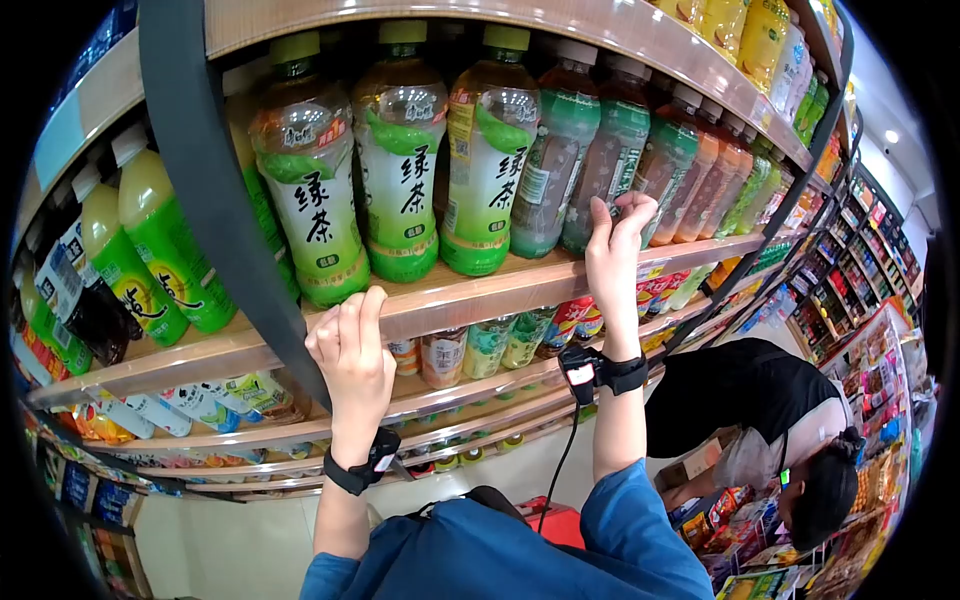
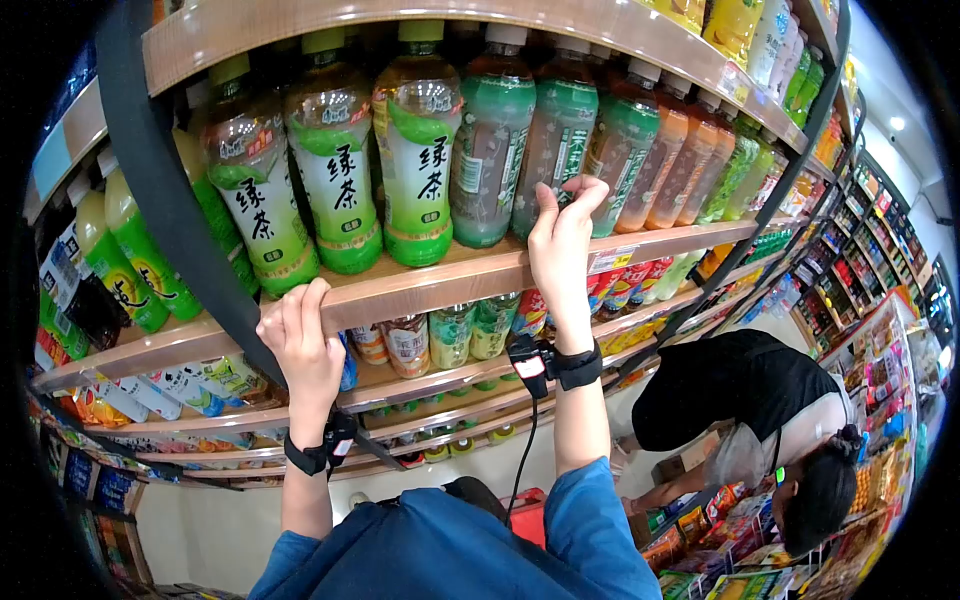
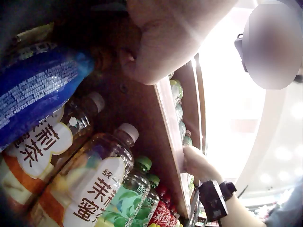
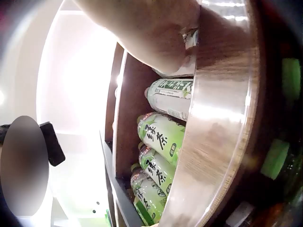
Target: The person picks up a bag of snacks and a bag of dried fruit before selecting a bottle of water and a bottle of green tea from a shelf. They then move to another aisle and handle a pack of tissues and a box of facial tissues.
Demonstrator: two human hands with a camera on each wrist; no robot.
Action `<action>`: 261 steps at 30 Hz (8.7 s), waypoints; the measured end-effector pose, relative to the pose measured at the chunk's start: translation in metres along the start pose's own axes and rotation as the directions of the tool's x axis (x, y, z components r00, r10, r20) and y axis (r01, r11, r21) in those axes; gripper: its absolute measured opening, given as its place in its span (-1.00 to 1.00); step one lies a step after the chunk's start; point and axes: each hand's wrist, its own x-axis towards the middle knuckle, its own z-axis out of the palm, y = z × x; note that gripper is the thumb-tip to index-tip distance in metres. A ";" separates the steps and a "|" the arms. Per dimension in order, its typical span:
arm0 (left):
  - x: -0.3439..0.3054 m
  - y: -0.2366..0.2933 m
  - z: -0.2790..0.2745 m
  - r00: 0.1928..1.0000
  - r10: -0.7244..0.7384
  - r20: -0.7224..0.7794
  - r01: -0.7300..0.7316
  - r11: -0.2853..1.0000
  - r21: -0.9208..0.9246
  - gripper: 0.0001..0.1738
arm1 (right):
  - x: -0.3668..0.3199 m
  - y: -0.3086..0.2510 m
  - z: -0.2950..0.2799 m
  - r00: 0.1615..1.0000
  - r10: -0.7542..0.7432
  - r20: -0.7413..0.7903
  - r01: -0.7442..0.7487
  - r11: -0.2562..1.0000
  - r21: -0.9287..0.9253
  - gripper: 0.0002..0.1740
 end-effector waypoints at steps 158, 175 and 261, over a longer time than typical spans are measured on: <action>0.001 0.000 0.008 0.996 -0.008 -0.089 0.019 0.992 0.125 -0.48 | -0.120 0.072 0.030 0.983 -0.113 0.144 0.153 0.941 -0.301 -0.61; 0.000 -0.001 0.009 0.995 0.013 -0.103 -0.005 0.997 0.082 -0.36 | -0.138 0.037 0.043 0.975 -0.095 0.200 0.166 0.913 -0.373 -0.35; 0.000 0.000 0.010 0.996 0.001 -0.087 0.007 0.996 0.089 -0.34 | -0.130 0.005 0.048 0.921 0.054 0.386 -0.049 0.999 -0.023 -0.73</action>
